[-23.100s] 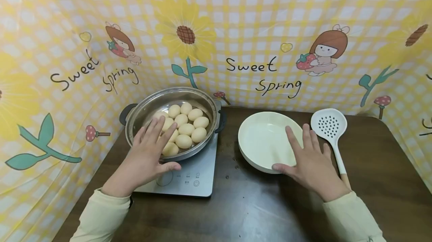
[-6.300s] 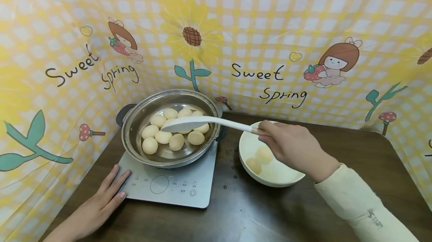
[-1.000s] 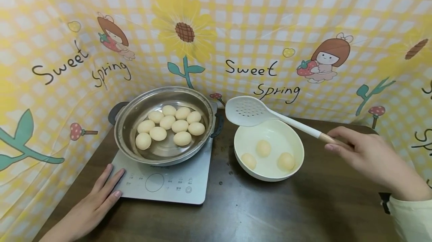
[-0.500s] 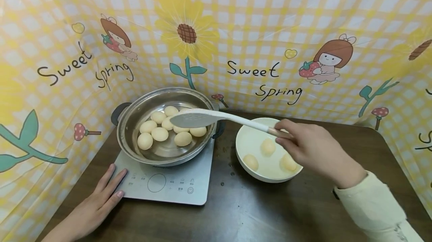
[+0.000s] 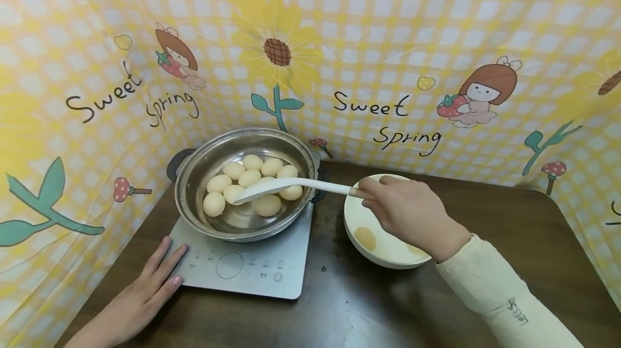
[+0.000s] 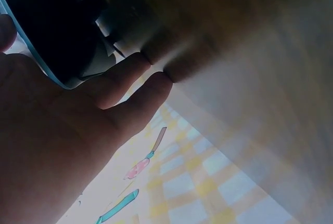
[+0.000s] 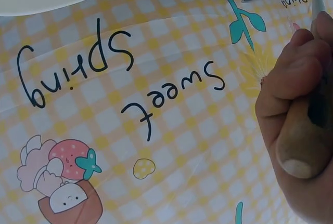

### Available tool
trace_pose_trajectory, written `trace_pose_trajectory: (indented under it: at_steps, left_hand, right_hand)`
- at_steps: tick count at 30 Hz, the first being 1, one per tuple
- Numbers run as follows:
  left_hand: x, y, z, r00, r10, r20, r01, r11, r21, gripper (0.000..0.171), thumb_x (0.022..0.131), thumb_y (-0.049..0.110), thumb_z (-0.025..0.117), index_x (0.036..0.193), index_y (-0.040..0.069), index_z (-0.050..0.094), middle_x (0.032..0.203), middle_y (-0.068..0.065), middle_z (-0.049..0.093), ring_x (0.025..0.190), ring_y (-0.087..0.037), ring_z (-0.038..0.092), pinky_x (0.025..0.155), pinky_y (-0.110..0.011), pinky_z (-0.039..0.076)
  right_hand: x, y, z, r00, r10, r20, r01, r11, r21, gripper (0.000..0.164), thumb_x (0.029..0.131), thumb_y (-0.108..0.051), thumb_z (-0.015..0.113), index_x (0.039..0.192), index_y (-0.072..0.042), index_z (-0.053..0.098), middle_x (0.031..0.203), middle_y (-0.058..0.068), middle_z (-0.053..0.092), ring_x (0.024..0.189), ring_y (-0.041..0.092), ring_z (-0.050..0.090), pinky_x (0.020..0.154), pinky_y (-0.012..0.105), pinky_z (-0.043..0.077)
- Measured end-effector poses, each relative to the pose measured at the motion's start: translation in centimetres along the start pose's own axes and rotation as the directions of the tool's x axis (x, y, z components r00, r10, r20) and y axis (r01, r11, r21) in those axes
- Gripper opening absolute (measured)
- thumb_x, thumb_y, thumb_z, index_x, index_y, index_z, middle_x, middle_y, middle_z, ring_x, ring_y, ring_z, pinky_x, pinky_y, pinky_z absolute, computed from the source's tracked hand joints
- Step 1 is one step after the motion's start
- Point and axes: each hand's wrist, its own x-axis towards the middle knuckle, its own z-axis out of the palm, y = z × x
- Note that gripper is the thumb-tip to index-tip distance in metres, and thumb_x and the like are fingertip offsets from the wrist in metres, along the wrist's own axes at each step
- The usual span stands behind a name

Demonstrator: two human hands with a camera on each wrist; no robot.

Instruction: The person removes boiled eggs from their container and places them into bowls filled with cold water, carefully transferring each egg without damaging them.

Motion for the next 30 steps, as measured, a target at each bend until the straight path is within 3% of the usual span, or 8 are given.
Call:
trace_pose_trajectory:
  at_steps: [9, 25, 30]
  left_hand:
    - [0.3, -0.2, 0.1, 1.000, -0.010, 0.027, 0.010, 1.000, -0.013, 0.060, 0.110, 0.038, 0.043, 0.162, 0.014, 0.025, 0.166, -0.023, 0.000, 0.135, -0.059, 0.035, 0.082, -0.073, 0.042]
    - [0.4, -0.4, 0.2, 1.000, -0.009, 0.023, 0.009, 1.000, -0.010, 0.061, 0.110, 0.040, 0.040, 0.163, 0.018, 0.021, 0.167, -0.020, -0.004, 0.134, -0.060, 0.034, 0.083, -0.074, 0.042]
    - [0.3, -0.3, 0.2, 1.000, -0.002, 0.019, 0.002, 1.000, -0.011, 0.060, 0.110, 0.040, 0.041, 0.163, 0.018, 0.021, 0.167, -0.019, -0.004, 0.135, -0.060, 0.033, 0.084, -0.075, 0.041]
  right_hand:
    - [-0.6, -0.1, -0.2, 0.999, -0.005, 0.032, 0.005, 1.000, 0.002, 0.029, 0.082, -0.015, 0.084, 0.104, -0.022, 0.067, 0.075, -0.016, 0.055, 0.056, 0.001, 0.043, 0.047, 0.028, 0.038]
    - [-0.7, -0.4, -0.5, 0.996, -0.044, 0.073, 0.038, 0.997, 0.070, 0.020, 0.085, -0.018, 0.080, 0.099, -0.025, 0.068, 0.069, -0.025, 0.050, 0.054, -0.005, 0.037, 0.048, 0.024, 0.036]
    - [-0.3, -0.6, -0.7, 0.991, -0.018, 0.132, 0.007, 0.997, 0.080, 0.015, 0.090, -0.019, 0.077, 0.098, -0.026, 0.067, 0.066, -0.026, 0.046, 0.052, -0.005, 0.036, 0.047, 0.024, 0.034]
